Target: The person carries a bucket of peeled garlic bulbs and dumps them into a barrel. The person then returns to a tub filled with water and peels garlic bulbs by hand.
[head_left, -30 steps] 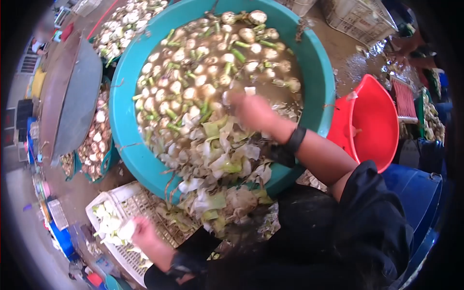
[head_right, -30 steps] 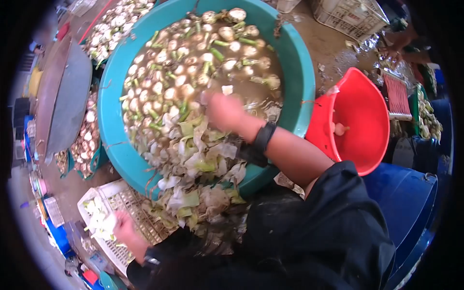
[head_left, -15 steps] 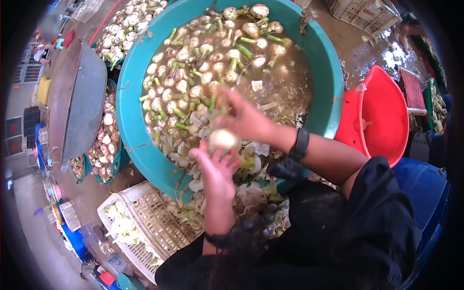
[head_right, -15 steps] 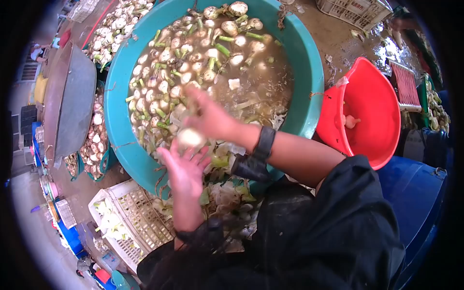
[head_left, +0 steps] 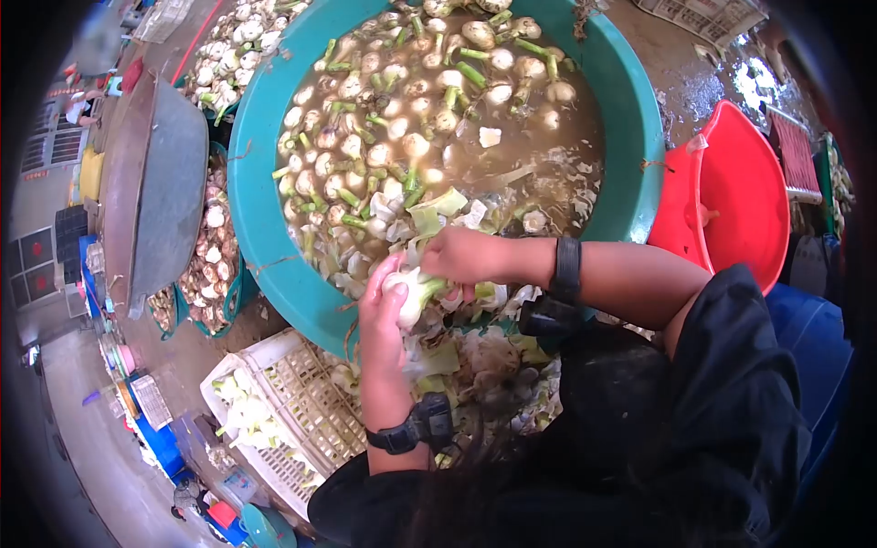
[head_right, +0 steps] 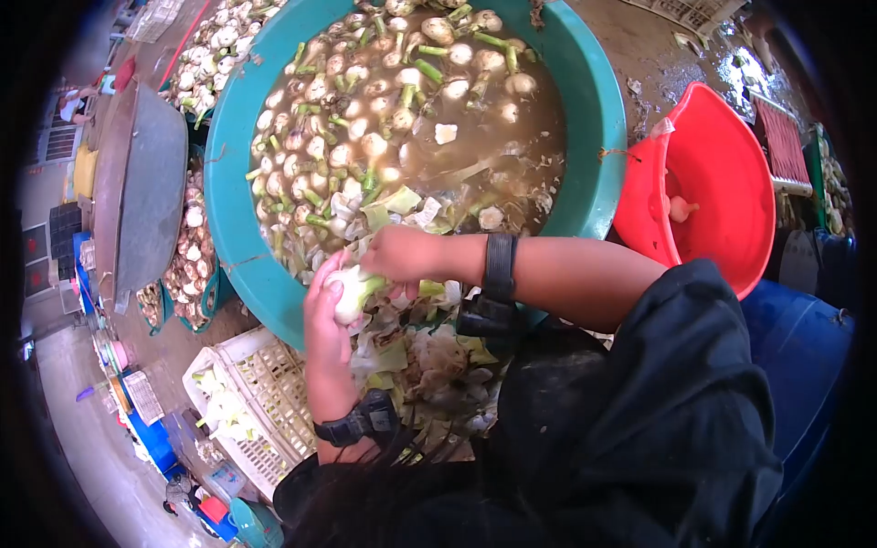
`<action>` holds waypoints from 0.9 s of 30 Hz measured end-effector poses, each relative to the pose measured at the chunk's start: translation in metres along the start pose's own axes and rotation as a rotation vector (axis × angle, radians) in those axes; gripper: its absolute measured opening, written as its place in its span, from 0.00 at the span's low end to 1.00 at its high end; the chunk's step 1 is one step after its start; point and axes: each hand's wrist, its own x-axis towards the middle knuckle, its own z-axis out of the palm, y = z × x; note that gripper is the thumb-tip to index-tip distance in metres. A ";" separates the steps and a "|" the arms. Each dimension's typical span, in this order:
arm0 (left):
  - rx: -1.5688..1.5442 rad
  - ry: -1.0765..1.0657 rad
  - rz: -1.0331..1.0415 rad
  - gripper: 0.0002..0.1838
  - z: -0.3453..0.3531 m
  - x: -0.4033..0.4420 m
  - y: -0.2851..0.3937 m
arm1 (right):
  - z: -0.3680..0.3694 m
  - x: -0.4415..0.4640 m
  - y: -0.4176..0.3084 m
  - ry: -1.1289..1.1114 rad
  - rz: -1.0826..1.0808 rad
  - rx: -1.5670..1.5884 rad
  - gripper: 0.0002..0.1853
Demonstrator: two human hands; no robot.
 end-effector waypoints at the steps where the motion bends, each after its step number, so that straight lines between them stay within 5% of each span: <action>1: 0.138 -0.037 0.178 0.26 0.002 0.001 0.001 | 0.000 0.000 0.001 -0.030 0.315 0.393 0.13; 2: 0.138 -0.040 0.178 0.26 0.002 0.001 0.003 | 0.001 0.000 0.006 -0.026 0.316 0.394 0.13; 4: -0.074 -0.059 0.032 0.28 -0.001 0.000 0.007 | 0.008 0.001 0.017 0.096 -0.505 0.108 0.14; 8: 0.186 -0.155 0.014 0.31 -0.002 -0.007 0.011 | 0.004 0.000 0.012 0.097 -0.347 -0.068 0.16; 10: 0.620 -0.083 0.374 0.37 0.013 -0.018 0.012 | 0.001 0.007 0.010 -0.006 0.184 0.364 0.15; 14: 1.106 -0.061 0.653 0.25 0.004 -0.015 0.011 | 0.005 0.006 0.001 0.063 0.197 0.424 0.13; 18: 1.018 0.107 0.716 0.17 0.014 -0.013 0.008 | 0.001 0.007 -0.005 0.062 0.099 0.424 0.12; 20: 0.927 0.127 0.701 0.12 0.019 -0.015 0.001 | 0.003 0.005 -0.009 0.099 0.191 0.688 0.10; 21: 0.601 0.185 0.690 0.11 0.019 -0.013 -0.010 | -0.001 0.007 -0.007 0.098 0.191 0.687 0.10; 23: -0.119 0.348 0.512 0.08 0.024 -0.015 -0.017 | -0.020 0.016 0.001 0.483 0.239 1.095 0.13; 24: -0.115 0.354 0.511 0.08 0.022 -0.017 -0.014 | -0.041 0.014 -0.007 0.568 0.185 1.033 0.12; 26: -0.345 0.533 0.481 0.10 0.014 -0.015 -0.008 | -0.069 0.012 0.010 0.214 0.035 0.180 0.14; 27: -0.224 0.571 0.473 0.10 0.010 -0.015 -0.012 | -0.059 0.003 -0.002 0.248 -0.050 -0.255 0.16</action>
